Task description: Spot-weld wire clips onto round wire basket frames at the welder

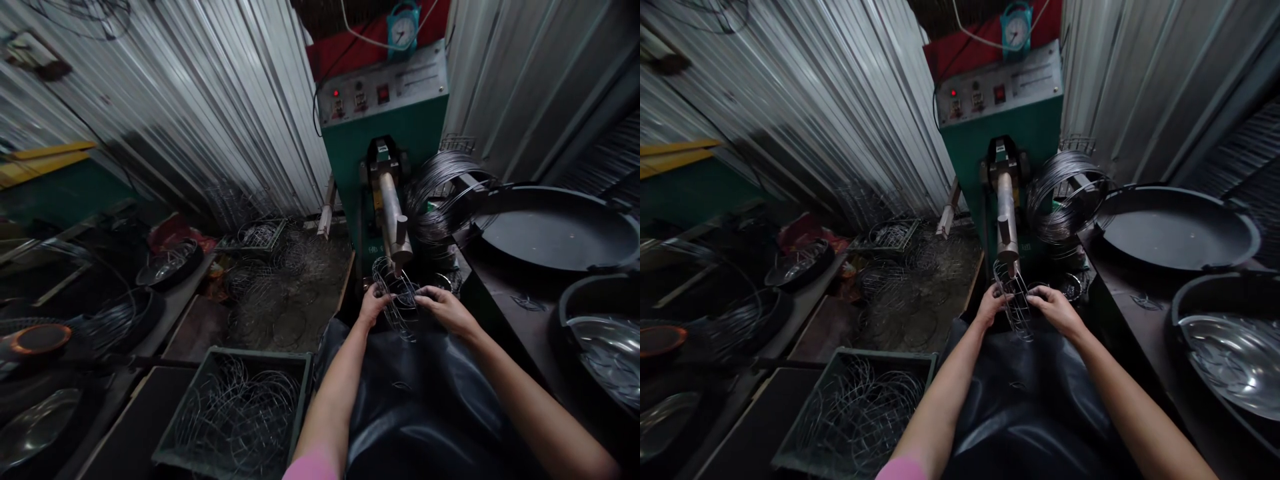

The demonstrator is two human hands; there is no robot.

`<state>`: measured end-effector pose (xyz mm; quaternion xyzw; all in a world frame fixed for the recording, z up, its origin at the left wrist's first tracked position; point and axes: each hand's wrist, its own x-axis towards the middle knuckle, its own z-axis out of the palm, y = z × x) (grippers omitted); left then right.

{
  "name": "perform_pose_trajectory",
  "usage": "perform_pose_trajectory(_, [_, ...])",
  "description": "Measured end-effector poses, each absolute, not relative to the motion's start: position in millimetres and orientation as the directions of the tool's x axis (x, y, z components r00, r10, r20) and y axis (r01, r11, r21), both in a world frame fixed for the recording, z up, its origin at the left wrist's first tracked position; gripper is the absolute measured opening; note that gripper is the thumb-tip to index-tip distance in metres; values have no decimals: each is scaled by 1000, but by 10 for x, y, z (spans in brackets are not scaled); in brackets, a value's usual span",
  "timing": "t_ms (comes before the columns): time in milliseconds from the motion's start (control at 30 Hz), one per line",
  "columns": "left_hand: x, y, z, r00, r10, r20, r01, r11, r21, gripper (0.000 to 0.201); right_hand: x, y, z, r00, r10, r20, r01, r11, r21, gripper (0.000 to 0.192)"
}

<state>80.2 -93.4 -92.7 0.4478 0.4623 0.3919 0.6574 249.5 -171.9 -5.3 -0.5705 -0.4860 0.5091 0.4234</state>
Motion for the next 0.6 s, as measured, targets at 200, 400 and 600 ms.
perform_pose_trajectory(200, [788,-929,-935,290,904,-313,-137,363,922,64,2408,-1593,32,17,993,-116,161,-117,-980,41])
perform_pose_trajectory(400, [793,-890,-1009,229,922,-311,-135,347,928,64,2528,-1811,-225,81,977,-198,51,-202,-978,51])
perform_pose_trajectory(600, [703,-1041,-1003,176,982,-67,-109,87,990,67,2862,-2172,-878,170,868,-467,-131,-450,-884,48])
